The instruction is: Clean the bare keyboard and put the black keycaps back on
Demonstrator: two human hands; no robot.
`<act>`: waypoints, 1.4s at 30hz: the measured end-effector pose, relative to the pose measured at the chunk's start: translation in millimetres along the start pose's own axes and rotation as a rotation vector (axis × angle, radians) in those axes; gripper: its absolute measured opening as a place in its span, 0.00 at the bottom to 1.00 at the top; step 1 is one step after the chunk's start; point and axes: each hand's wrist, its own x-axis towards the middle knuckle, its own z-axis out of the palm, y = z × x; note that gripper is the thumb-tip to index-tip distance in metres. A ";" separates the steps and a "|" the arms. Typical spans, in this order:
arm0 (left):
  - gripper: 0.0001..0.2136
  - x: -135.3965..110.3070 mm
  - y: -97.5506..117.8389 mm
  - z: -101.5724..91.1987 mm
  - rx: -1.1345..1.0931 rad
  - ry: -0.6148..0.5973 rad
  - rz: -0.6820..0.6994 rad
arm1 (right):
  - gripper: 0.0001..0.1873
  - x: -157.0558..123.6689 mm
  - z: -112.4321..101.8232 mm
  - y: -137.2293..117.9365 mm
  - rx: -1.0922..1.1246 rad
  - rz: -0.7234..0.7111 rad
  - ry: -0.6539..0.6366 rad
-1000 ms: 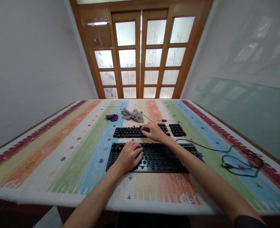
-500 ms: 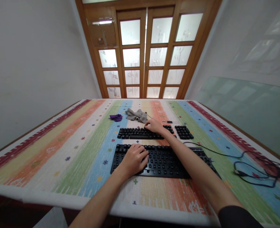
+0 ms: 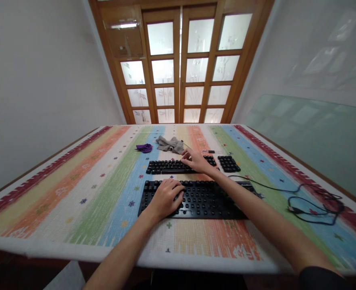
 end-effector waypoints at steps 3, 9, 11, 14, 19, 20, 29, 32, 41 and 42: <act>0.07 0.8 -1.4 0.1 -0.024 0.012 -0.032 | 0.12 -31.9 -3.6 -17.3 0.151 0.011 -0.009; 0.10 3.5 -0.5 -3.6 -0.081 -0.018 -0.120 | 0.12 -84.2 -7.7 -44.4 0.094 -0.070 -0.064; 0.10 5.5 -0.1 -6.2 -0.085 -0.018 -0.158 | 0.12 -92.5 -7.8 -46.5 0.028 -0.134 -0.052; 0.08 9.2 0.3 -9.8 -0.081 -0.017 -0.163 | 0.11 -97.8 -8.6 -45.3 -0.060 -0.203 -0.053; 0.10 14.8 0.6 -10.7 -0.076 -0.092 -0.131 | 0.11 -100.4 -12.4 -43.1 -0.208 -0.258 -0.121; 0.10 15.9 0.7 -10.1 -0.081 -0.108 -0.128 | 0.11 -101.0 -12.8 -43.2 -0.218 -0.259 -0.130; 0.06 24.7 1.7 -3.2 -0.100 -0.156 -0.133 | 0.09 -102.4 -7.2 -42.2 -0.229 -0.285 -0.111; 0.05 22.6 0.6 0.2 -0.147 -0.137 -0.142 | 0.08 -102.7 -7.3 -42.9 -0.230 -0.283 -0.119; 0.08 19.2 1.6 4.1 -0.211 -0.091 -0.139 | 0.11 -106.6 -8.9 -44.3 -0.183 -0.262 -0.106; 0.07 19.2 2.0 4.1 -0.208 -0.089 -0.126 | 0.10 -106.6 -8.3 -44.0 -0.179 -0.260 -0.105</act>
